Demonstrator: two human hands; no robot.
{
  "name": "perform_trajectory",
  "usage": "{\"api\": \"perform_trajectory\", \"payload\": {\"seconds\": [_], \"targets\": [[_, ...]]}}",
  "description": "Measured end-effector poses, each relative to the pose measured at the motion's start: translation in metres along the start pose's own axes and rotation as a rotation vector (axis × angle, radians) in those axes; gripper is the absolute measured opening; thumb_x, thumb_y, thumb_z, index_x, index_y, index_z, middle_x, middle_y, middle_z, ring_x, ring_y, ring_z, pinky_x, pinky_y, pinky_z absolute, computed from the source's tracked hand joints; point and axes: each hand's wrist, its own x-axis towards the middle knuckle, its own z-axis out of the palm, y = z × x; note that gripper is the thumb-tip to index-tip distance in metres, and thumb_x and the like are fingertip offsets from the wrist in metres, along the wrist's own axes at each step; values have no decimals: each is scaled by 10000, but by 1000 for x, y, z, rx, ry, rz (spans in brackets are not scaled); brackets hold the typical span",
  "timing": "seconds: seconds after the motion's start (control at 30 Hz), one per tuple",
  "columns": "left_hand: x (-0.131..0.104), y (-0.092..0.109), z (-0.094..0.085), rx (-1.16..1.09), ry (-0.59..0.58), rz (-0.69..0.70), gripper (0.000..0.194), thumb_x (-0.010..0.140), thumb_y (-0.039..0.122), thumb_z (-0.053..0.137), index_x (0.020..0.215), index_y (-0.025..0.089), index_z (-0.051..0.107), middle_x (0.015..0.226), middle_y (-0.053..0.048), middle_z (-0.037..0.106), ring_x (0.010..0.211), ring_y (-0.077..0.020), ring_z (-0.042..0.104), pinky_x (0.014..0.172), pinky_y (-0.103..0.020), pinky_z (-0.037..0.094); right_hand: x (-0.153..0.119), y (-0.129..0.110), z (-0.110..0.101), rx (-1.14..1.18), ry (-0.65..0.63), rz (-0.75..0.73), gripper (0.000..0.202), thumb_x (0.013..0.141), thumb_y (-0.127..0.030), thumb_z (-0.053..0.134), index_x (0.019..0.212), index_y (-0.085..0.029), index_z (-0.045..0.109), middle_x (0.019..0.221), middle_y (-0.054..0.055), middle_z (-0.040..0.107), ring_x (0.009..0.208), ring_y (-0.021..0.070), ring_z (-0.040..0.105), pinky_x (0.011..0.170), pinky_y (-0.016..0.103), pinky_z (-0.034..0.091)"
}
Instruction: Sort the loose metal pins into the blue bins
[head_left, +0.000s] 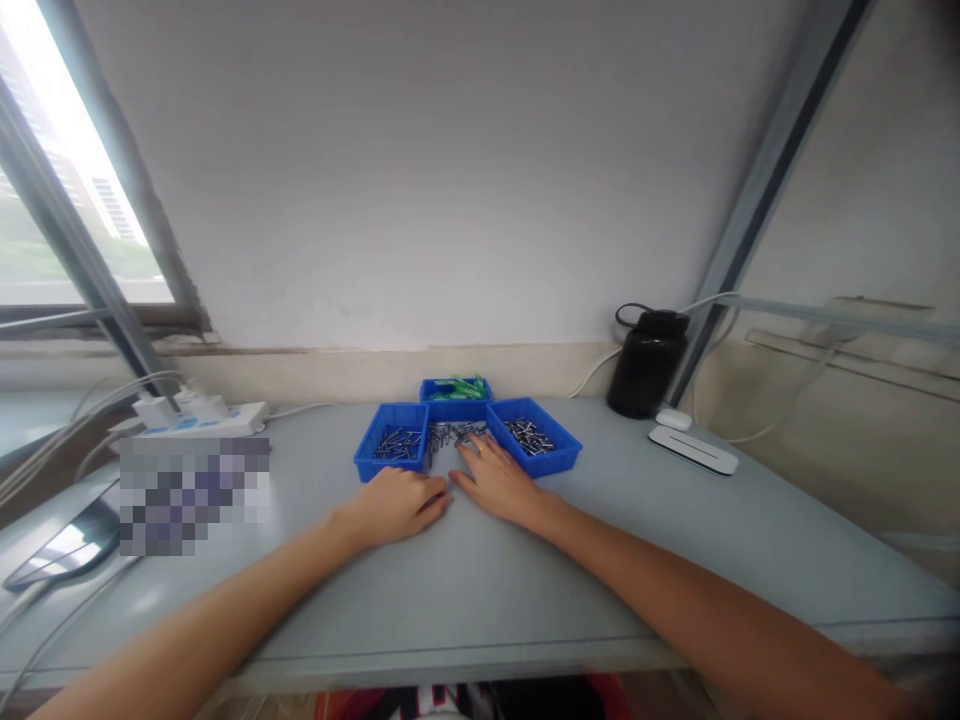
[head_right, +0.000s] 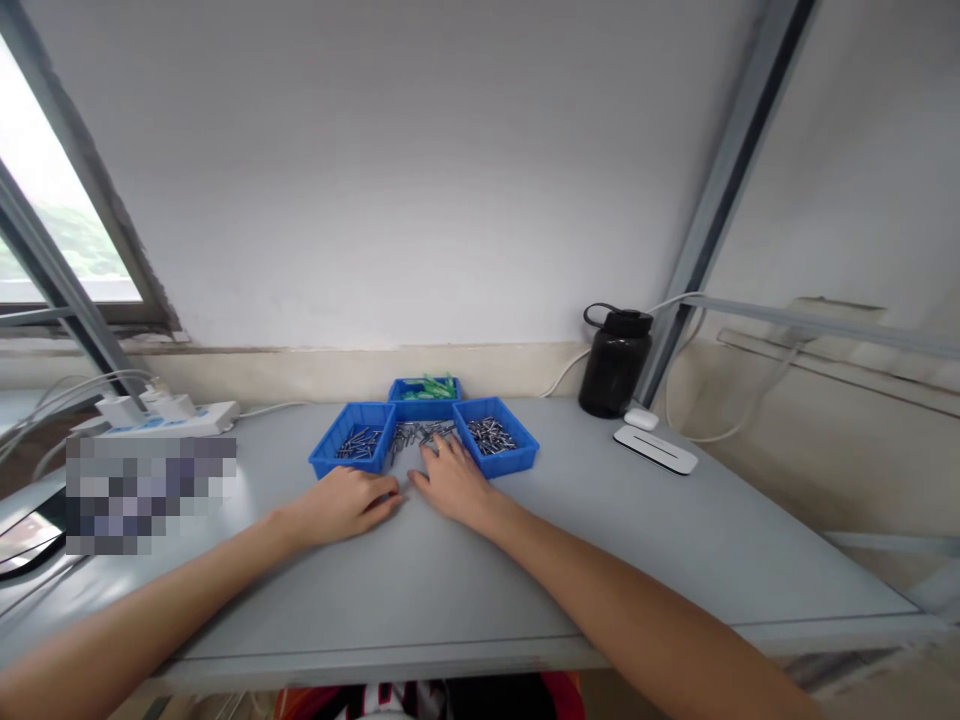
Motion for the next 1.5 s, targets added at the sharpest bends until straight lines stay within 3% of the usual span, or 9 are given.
{"api": "perform_trajectory", "payload": {"seconds": [0.17,0.33,0.5,0.67,0.87,1.07,1.27,1.5], "targets": [[0,1,-3,-5,-12,-2,302,981,344,349,889,197,596,796,-26,702,710,-185,670,574,-260,401,0,0,0,-14,2,-27,520,949,-411,411,1313,-63,537,1444,221,431,1355,339,365,1105,457,300],[0,0,-1,-1,1,9,298,982,338,348,892,198,595,794,-28,700,703,-180,668,569,-255,398,-1,-3,-1,-16,15,18,525,938,-411,443,1317,-57,530,1505,235,329,1406,369,255,1120,493,256],[-1,-1,-1,-5,-1,10,306,981,344,351,874,196,596,780,-29,696,697,-178,664,566,-257,391,-3,-4,-4,-38,-18,2,509,957,-401,403,1288,-42,548,1421,240,442,1369,360,331,1129,468,240],[0,-1,-1,-11,-8,14,302,980,344,349,876,194,590,796,-27,698,705,-175,663,563,-257,385,-4,-3,-3,-22,-2,32,516,947,-425,420,1305,-73,536,1524,219,292,1411,386,227,1112,493,256],[0,-2,0,-41,3,22,314,979,342,344,879,188,599,784,-35,689,696,-163,656,583,-249,411,-3,-4,-5,-52,1,-24,482,954,-398,407,1260,-64,571,1366,213,504,1333,329,379,1106,440,282],[-1,-1,-1,-42,10,28,305,977,335,350,882,193,603,792,-33,696,697,-169,661,578,-252,412,-3,-3,-5,-65,8,17,505,938,-443,429,1266,-86,571,1466,220,400,1367,359,336,1081,488,303],[-1,-1,-2,-41,-4,15,304,978,337,351,898,197,610,815,-33,704,711,-163,661,594,-244,415,-1,-1,-4,-104,7,-29,505,950,-433,405,1202,-42,602,1267,227,588,1236,313,492,1034,409,363],[0,-1,-1,-28,-7,3,309,979,343,349,890,199,607,791,-34,700,695,-169,653,591,-245,411,-4,2,-16,-153,-12,-157,312,944,-281,438,1009,-88,675,1033,157,684,1033,254,593,914,353,441]]}}
